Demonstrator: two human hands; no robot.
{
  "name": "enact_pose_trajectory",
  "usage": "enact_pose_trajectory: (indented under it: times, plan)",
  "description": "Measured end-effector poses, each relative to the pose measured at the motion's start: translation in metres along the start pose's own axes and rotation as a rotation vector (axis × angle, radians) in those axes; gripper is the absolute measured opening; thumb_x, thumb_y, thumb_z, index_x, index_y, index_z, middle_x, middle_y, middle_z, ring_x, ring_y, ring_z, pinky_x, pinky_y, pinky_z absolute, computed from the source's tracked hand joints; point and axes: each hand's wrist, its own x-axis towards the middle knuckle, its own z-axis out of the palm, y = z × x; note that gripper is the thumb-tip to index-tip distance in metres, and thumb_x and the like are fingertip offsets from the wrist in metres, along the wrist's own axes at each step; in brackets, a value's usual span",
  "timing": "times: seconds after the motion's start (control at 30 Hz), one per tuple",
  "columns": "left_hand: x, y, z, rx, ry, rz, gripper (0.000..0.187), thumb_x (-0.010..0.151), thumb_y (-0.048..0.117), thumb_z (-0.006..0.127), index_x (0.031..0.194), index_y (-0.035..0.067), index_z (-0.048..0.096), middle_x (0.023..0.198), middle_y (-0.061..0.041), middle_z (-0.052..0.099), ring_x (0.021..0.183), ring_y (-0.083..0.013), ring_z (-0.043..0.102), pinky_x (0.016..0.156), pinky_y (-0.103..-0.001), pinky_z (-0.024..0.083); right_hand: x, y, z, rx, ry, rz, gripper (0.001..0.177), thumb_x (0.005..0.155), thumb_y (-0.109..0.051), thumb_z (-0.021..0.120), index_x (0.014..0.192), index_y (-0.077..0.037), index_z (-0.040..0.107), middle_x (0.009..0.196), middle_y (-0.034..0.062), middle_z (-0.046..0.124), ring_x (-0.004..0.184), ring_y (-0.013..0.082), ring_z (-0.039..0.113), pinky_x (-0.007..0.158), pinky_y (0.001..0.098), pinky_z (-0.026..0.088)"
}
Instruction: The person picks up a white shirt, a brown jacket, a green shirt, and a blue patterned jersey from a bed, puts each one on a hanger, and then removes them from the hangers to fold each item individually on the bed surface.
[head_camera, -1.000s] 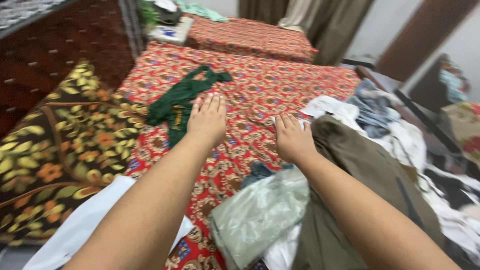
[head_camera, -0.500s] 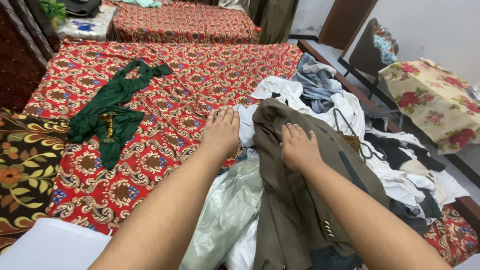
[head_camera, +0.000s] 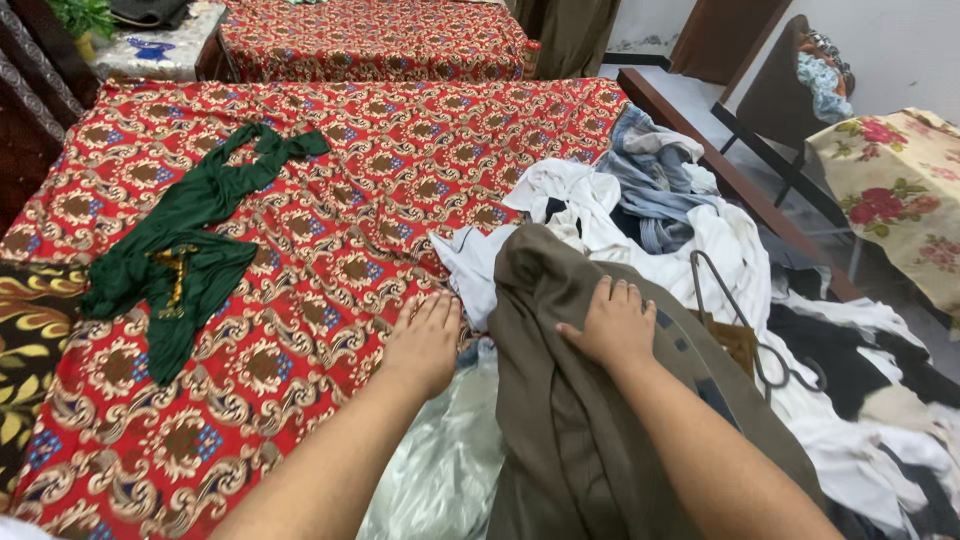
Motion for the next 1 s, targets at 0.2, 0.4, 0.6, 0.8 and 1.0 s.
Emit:
enact_pose_trajectory:
  times: [0.2, 0.4, 0.6, 0.8, 1.0]
  plan:
    - [0.03, 0.011, 0.017, -0.004, -0.015, 0.041, 0.064, 0.095, 0.013, 0.04, 0.156, 0.002, 0.026, 0.166, -0.013, 0.025, 0.154, -0.024, 0.02, 0.125, -0.047, 0.012, 0.034, 0.009, 0.023, 0.132, -0.179, 0.057, 0.109, 0.079, -0.048, 0.08, 0.16, -0.001, 0.024, 0.126, 0.0224, 0.067, 0.117, 0.0376, 0.068, 0.096, 0.0474, 0.056]
    - [0.06, 0.021, 0.016, -0.535, 0.127, -0.266, 0.07, 0.103, 0.044, 0.052, 0.152, -0.003, 0.036, 0.152, -0.024, 0.048, 0.14, -0.0391, 0.048, 0.118, -0.047, 0.038, -0.037, -0.015, 0.088, 0.104, -0.198, -0.327, 0.057, 0.086, -0.017, 0.063, 0.138, 0.001, 0.047, 0.096, 0.0209, 0.073, 0.087, 0.0396, 0.073, 0.078, 0.0512, 0.059]
    - [0.077, 0.025, 0.016, -0.932, 0.035, -0.396, 0.12, 0.061, 0.057, 0.092, 0.145, -0.006, 0.035, 0.145, -0.028, 0.049, 0.138, -0.0376, 0.05, 0.115, -0.043, 0.042, -0.144, 0.001, 0.15, 0.33, -0.529, -0.696, 0.081, 0.085, -0.027, 0.072, 0.147, 0.01, 0.035, 0.087, 0.0281, 0.069, 0.085, 0.0452, 0.069, 0.078, 0.0522, 0.056]
    - [0.047, 0.041, 0.035, -0.365, -0.465, -0.109, 0.119, 0.069, 0.038, 0.093, 0.161, 0.019, 0.02, 0.161, -0.022, 0.031, 0.147, -0.038, 0.039, 0.119, -0.042, 0.039, -0.118, 0.003, 0.093, 0.625, -0.508, -0.601, 0.028, 0.088, -0.034, 0.07, 0.09, -0.006, 0.069, 0.086, 0.0161, 0.073, 0.082, 0.0355, 0.072, 0.073, 0.0467, 0.056]
    - [0.037, 0.038, 0.06, -0.352, -0.486, -0.216, 0.073, 0.09, 0.043, 0.076, 0.151, 0.015, 0.047, 0.162, -0.025, 0.03, 0.145, -0.0446, 0.038, 0.118, -0.046, 0.039, -0.011, 0.013, 0.02, 0.502, 0.306, -0.385, 0.019, 0.086, -0.025, 0.068, 0.089, -0.006, 0.07, 0.09, 0.0163, 0.069, 0.087, 0.0385, 0.067, 0.076, 0.0504, 0.054]
